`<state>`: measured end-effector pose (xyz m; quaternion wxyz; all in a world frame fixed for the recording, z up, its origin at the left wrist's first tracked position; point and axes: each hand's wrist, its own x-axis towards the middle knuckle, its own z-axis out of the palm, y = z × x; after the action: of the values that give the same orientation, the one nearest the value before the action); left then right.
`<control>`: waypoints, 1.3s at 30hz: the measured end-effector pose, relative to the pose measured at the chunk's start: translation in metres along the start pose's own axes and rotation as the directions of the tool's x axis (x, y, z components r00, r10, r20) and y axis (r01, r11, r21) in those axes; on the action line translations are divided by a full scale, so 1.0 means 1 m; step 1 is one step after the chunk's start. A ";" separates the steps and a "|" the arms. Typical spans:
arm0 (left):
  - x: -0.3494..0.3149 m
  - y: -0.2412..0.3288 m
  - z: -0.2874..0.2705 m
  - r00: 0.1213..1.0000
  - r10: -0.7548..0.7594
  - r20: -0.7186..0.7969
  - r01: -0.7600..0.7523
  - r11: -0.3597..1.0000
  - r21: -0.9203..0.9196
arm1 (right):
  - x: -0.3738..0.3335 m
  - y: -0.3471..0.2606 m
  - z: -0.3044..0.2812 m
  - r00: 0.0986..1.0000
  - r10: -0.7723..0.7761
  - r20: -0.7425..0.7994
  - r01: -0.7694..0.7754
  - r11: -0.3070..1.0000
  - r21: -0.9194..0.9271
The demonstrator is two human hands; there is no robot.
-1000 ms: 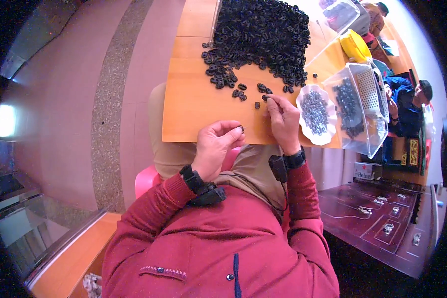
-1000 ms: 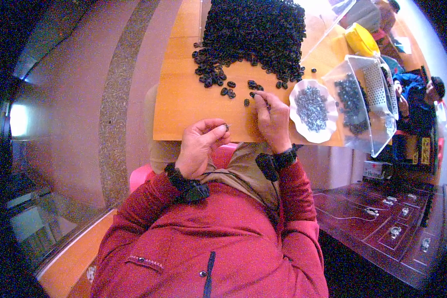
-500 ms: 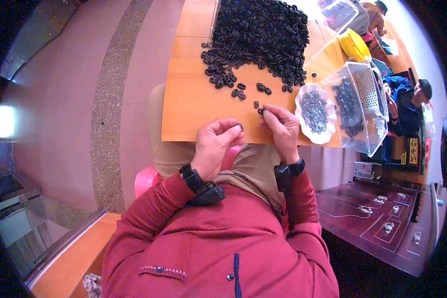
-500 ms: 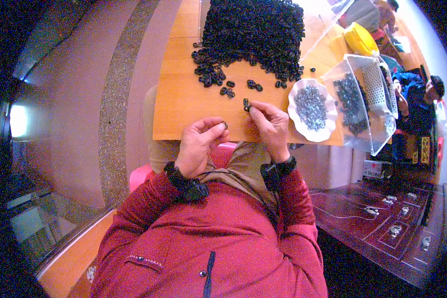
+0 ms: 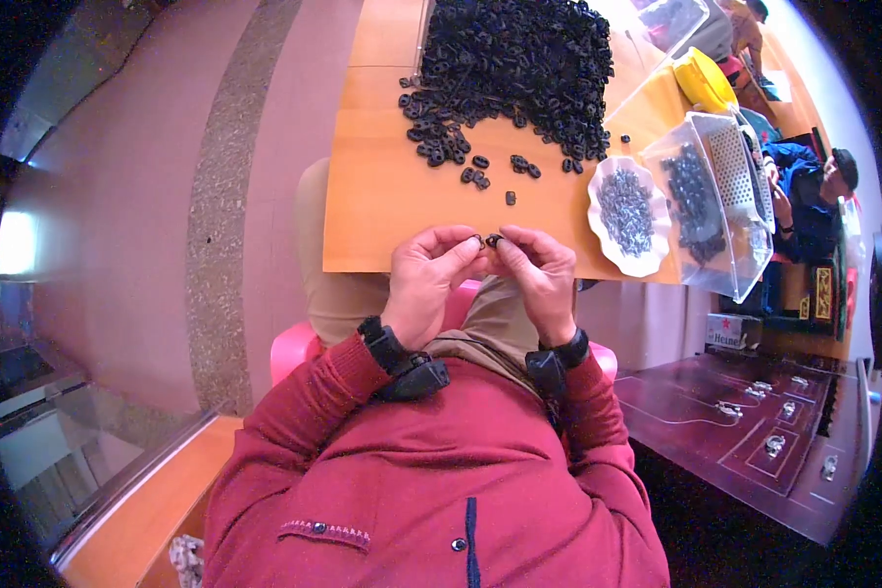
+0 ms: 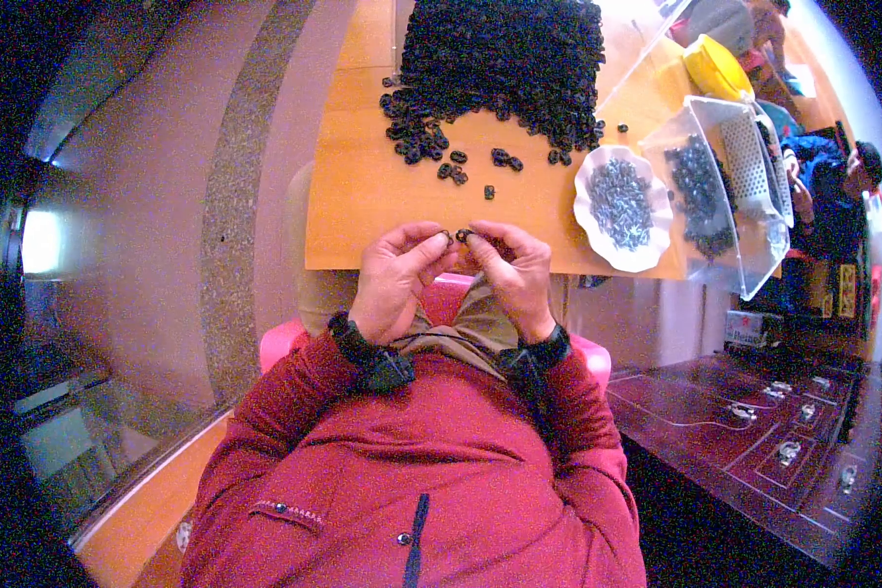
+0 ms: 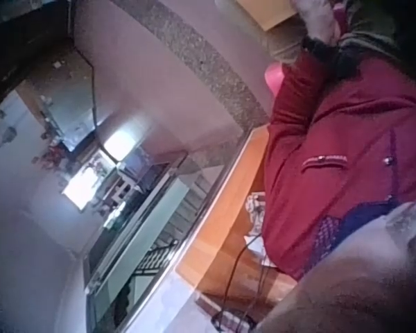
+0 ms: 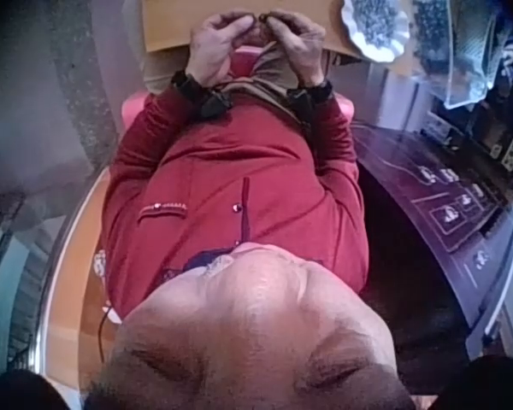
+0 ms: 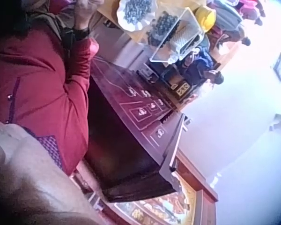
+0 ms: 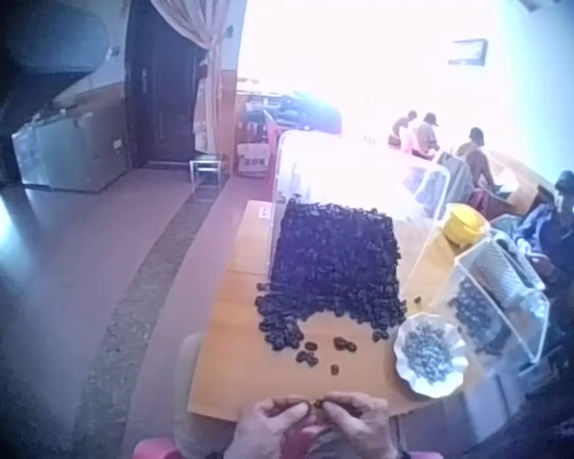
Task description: The person picks up a black plastic cord lock and a metal spring from the table, inserts the spring into the cord lock, and places the assembled piece into a white dish.
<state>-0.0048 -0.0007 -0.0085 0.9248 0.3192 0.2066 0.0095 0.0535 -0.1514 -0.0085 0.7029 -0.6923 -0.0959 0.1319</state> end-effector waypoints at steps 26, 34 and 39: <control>0.002 -0.001 -0.002 1.000 -0.016 -0.008 0.016 0.998 -0.054 | -0.003 -0.005 0.004 0.960 -0.280 0.029 0.264 0.862 -0.433; 0.002 0.000 0.002 1.000 -0.015 0.001 0.015 1.000 -0.004 | 0.002 0.003 -0.009 0.999 -0.015 0.031 0.019 0.992 -0.126; 0.002 0.002 0.001 0.998 -0.061 0.009 0.061 0.998 0.025 | 0.003 -0.007 -0.007 0.994 0.026 0.106 -0.020 0.998 -0.056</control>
<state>-0.0028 0.0009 -0.0076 0.9217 0.3241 0.2117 -0.0230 0.0587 -0.1572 -0.0021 0.6761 -0.7043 -0.1289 0.1738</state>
